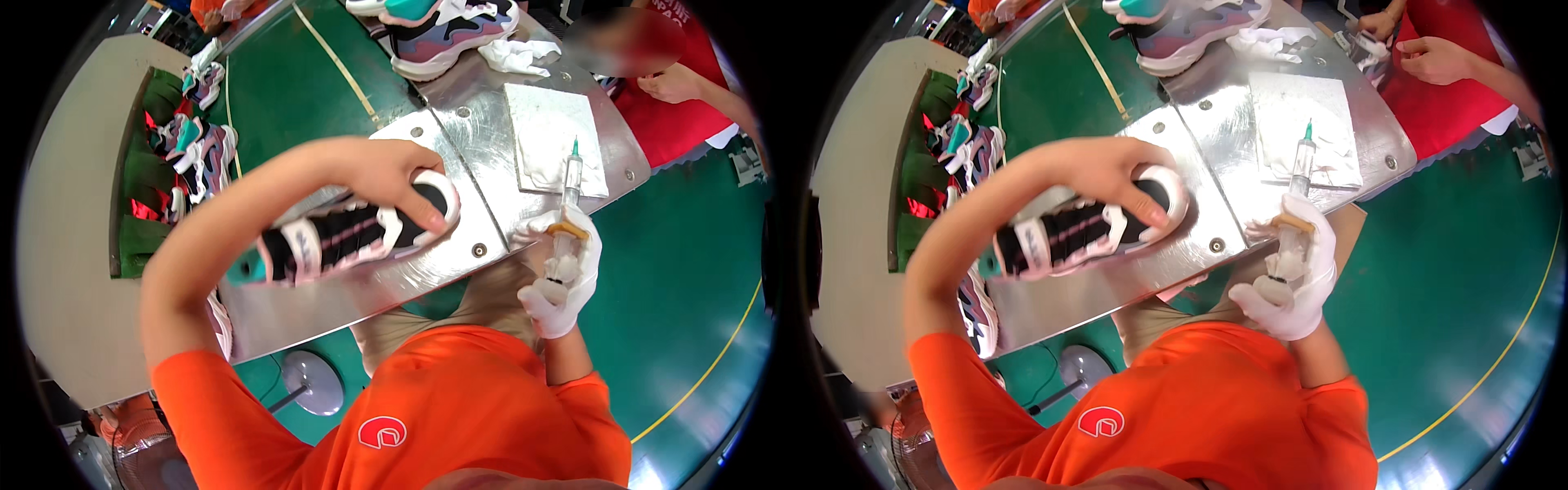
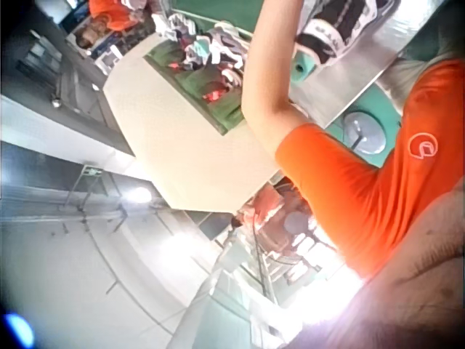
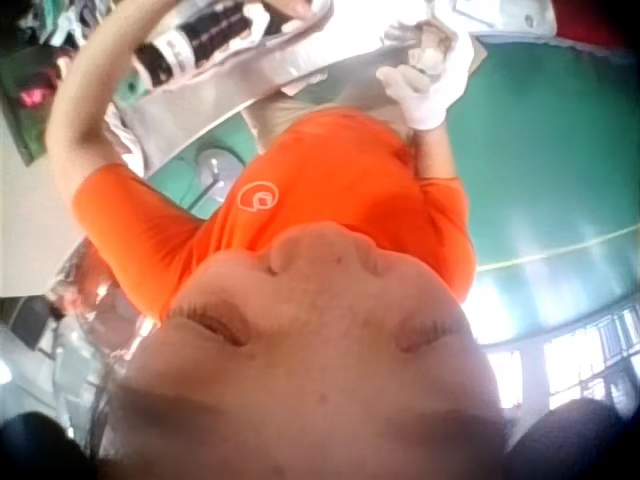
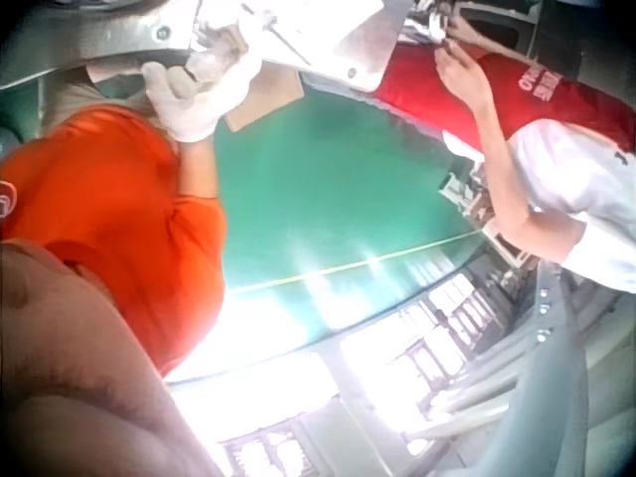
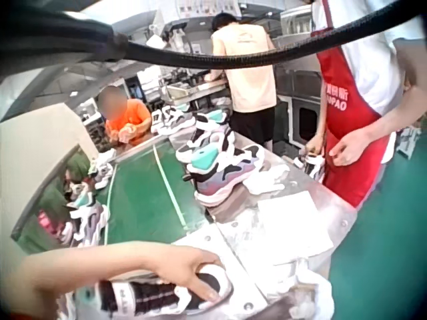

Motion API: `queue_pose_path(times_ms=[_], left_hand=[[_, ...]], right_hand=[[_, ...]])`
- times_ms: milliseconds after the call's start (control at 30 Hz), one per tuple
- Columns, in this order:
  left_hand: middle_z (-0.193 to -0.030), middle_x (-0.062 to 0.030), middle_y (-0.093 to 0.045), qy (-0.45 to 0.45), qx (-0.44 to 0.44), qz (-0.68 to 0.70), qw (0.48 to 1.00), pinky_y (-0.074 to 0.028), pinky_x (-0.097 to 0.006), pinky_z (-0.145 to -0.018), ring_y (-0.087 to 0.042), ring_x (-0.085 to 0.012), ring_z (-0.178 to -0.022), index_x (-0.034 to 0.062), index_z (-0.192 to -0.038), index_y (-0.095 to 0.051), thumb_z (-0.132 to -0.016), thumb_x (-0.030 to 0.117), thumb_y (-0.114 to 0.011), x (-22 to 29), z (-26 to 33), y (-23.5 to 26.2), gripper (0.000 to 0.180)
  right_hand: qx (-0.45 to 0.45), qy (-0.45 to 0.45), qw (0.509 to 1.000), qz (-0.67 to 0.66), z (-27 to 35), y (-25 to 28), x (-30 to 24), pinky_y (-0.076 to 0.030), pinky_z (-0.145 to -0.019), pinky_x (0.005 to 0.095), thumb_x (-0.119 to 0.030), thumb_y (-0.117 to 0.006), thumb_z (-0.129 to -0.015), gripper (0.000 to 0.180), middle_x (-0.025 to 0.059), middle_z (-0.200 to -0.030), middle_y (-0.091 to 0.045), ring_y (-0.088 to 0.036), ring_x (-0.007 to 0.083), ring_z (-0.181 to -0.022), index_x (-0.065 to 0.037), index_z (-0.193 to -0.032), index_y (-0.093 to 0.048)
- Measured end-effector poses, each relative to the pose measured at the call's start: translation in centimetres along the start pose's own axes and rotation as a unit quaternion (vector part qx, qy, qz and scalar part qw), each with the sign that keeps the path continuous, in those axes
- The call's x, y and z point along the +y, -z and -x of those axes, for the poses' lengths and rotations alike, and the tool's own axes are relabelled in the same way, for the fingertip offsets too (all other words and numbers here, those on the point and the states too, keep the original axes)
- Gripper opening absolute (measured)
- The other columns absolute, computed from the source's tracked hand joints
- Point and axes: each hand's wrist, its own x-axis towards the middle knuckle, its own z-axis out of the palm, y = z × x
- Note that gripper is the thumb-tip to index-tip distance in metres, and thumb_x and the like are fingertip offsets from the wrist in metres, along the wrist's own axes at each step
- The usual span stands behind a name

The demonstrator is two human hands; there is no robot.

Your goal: The person injects a liquid substance into the seams of a multi-colored sneaker using a syringe. They rotate the shoe to access different areas, including the sole and upper, and wipe the surface with a cloth. The person repeats this process on multiple shoes lined up on a metal table.

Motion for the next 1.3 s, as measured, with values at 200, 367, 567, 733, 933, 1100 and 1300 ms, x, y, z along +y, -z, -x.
queue_pose_path(times_ms=[200, 367, 567, 733, 933, 1100, 1300], left_hand=[[-0.099, -0.0077, -0.062, -0.036, 0.194, 0.109, 0.974, -0.051, -0.030, -0.078, -0.061, -0.0157, -0.089, 0.0020, -0.111, -0.060, -0.070, 0.024, -0.089, 1.9, 7.4, -3.1, 0.056], [-0.098, -0.0078, -0.062, -0.100, 0.321, 0.006, 0.942, -0.050, -0.031, -0.077, -0.061, -0.0179, -0.089, 0.0029, -0.108, -0.062, -0.071, 0.023, -0.088, 1.7, 10.5, -5.0, 0.049], [-0.097, -0.0111, -0.064, -0.158, 0.406, -0.099, 0.895, -0.050, -0.035, -0.079, -0.063, -0.0269, -0.089, 0.0036, -0.107, -0.063, -0.071, 0.026, -0.086, 1.7, 11.8, -6.8, 0.049], [-0.098, -0.0124, -0.065, -0.163, 0.424, -0.106, 0.885, -0.050, -0.037, -0.080, -0.063, -0.0304, -0.091, 0.0037, -0.107, -0.063, -0.070, 0.027, -0.086, 1.7, 11.9, -7.5, 0.049], [-0.098, -0.0140, -0.065, -0.166, 0.448, -0.104, 0.872, -0.050, -0.038, -0.078, -0.063, -0.0323, -0.091, 0.0027, -0.108, -0.063, -0.069, 0.027, -0.086, 2.0, 11.6, -7.8, 0.051], [-0.099, -0.0118, -0.065, -0.094, 0.451, -0.056, 0.886, -0.050, -0.034, -0.081, -0.063, -0.0252, -0.092, 0.0009, -0.109, -0.063, -0.070, 0.021, -0.084, 2.2, 13.1, -7.6, 0.048], [-0.106, -0.0041, -0.064, -0.186, 0.601, 0.161, 0.761, -0.049, -0.028, -0.086, -0.061, -0.0137, -0.098, 0.0011, -0.113, -0.062, -0.071, 0.014, -0.085, 0.9, 17.2, -9.0, 0.050]], right_hand=[[0.049, -0.065, 0.995, 0.048, -2.7, -2.2, -1.6, -0.053, -0.085, 0.0311, 0.000, -0.082, -0.059, 0.092, 0.0102, -0.116, -0.057, -0.061, 0.0185, -0.100, -0.001, -0.140, -0.039], [0.053, -0.097, 0.993, -0.029, -5.9, -5.8, -4.6, -0.052, -0.087, 0.0310, 0.006, -0.078, -0.063, 0.085, 0.0089, -0.119, -0.055, -0.059, 0.0177, -0.103, -0.003, -0.139, -0.041], [0.027, 0.031, 0.993, 0.107, -9.2, -8.7, -5.3, -0.050, -0.088, 0.0297, 0.002, -0.077, -0.066, 0.073, 0.0093, -0.116, -0.057, -0.060, 0.0186, -0.099, -0.007, -0.134, -0.050], [-0.032, 0.125, 0.955, 0.266, -10.1, -11.2, -7.2, -0.052, -0.082, 0.0267, 0.002, -0.075, -0.070, 0.069, 0.0071, -0.110, -0.059, -0.060, 0.0145, -0.094, -0.007, -0.133, -0.050], [-0.064, 0.208, 0.898, 0.383, -10.2, -11.4, -8.1, -0.052, -0.080, 0.0339, -0.002, -0.075, -0.067, 0.069, 0.0112, -0.112, -0.058, -0.062, 0.0250, -0.096, -0.011, -0.131, -0.051], [-0.023, 0.211, 0.922, 0.325, -9.8, -10.1, -7.6, -0.054, -0.077, 0.0372, -0.005, -0.077, -0.069, 0.070, 0.0125, -0.112, -0.057, -0.062, 0.0256, -0.088, -0.009, -0.133, -0.047], [-0.046, -0.045, 0.991, 0.119, -7.9, -3.7, -6.4, -0.052, -0.080, 0.0285, -0.005, -0.081, -0.067, 0.072, 0.0073, -0.112, -0.056, -0.058, 0.0131, -0.095, -0.005, -0.131, -0.048]])
